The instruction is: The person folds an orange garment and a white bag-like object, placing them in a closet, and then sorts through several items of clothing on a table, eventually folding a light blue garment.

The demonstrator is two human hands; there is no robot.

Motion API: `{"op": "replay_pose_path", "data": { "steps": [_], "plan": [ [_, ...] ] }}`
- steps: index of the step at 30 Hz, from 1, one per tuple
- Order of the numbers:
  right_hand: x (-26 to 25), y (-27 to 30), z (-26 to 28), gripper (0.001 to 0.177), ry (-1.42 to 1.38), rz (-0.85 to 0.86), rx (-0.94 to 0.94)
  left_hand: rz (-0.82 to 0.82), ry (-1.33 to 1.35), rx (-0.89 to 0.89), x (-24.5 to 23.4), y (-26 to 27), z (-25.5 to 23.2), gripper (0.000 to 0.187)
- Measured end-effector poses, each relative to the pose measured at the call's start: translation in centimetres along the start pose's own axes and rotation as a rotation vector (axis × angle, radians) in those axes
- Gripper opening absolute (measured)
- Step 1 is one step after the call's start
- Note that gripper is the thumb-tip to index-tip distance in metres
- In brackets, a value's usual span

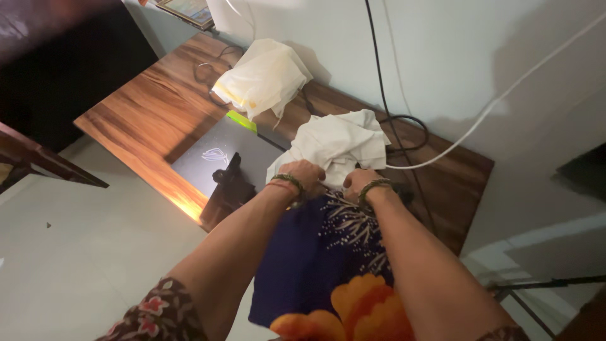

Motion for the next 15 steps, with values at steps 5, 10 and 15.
{"op": "replay_pose_path", "data": {
  "steps": [5, 10, 15],
  "plan": [
    [-1.1, -2.9, -0.1, 0.051, -0.04, -0.064, 0.018, -0.181, -0.01, 0.075, -2.1, -3.7, 2.1, 0.042],
    [-1.9, -3.5, 1.1, 0.063, -0.15, -0.112, 0.015, -0.157, 0.026, -0.038, -2.0, -5.9, 4.5, 0.078],
    [-1.3, -5.1, 1.7, 0.061, -0.137, -0.097, 0.057, -0.122, 0.075, -0.082, -1.5, -7.5, 6.1, 0.124]
  ]
}}
Point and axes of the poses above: each hand's wrist, its own y-axis away from the middle knuckle, its own x-axis out of the palm, z = x × y, the point moved 10 cm from there along -y, towards the middle knuckle, and after that the axes turned 13 degrees about z, right-handed, at the moved point
